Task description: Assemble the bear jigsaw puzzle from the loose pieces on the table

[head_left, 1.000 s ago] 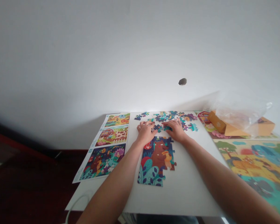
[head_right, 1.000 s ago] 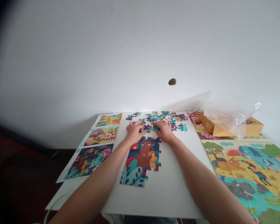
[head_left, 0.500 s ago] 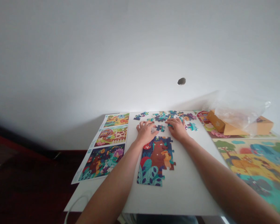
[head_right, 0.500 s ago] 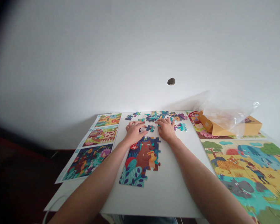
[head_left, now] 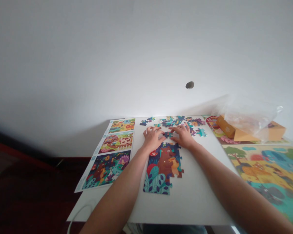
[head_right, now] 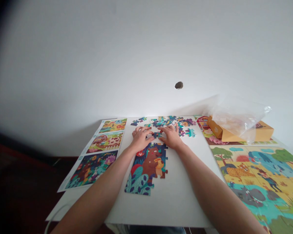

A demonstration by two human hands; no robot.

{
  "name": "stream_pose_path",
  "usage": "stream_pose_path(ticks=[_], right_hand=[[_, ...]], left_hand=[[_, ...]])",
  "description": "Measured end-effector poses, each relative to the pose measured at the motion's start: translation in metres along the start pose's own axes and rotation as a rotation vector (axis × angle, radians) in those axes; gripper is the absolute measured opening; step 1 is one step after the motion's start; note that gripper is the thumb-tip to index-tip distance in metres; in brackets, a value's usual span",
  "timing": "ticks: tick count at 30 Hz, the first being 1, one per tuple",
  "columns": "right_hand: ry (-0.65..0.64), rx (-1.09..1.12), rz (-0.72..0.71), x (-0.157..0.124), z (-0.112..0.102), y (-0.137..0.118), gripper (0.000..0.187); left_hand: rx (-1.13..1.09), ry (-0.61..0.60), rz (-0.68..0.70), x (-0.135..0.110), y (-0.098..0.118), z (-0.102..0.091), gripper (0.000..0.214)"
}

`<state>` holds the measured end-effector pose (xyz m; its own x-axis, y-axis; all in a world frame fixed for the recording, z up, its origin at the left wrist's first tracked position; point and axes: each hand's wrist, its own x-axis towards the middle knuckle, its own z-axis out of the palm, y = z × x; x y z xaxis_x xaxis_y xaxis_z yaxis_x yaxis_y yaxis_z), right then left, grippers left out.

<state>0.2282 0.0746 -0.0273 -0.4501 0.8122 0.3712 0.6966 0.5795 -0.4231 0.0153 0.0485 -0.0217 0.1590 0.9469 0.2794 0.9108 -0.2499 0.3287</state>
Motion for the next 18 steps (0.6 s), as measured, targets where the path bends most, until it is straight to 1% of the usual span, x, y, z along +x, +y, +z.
stream_pose_path(ticks=[3, 12, 18], right_hand=[[-0.006, -0.006, -0.008, -0.0010, -0.0008, -0.0019, 0.048], [-0.012, 0.003, 0.003, -0.0002, 0.0007, 0.0014, 0.052], [-0.004, 0.028, 0.004, 0.0005, 0.0025, 0.0035, 0.057]], left_hand=[[-0.002, -0.002, 0.012, -0.0004, 0.0019, -0.0009, 0.020], [-0.043, 0.023, 0.036, -0.0008, 0.0039, -0.0015, 0.026], [-0.074, 0.023, 0.040, 0.0009, 0.0038, -0.0007, 0.023]])
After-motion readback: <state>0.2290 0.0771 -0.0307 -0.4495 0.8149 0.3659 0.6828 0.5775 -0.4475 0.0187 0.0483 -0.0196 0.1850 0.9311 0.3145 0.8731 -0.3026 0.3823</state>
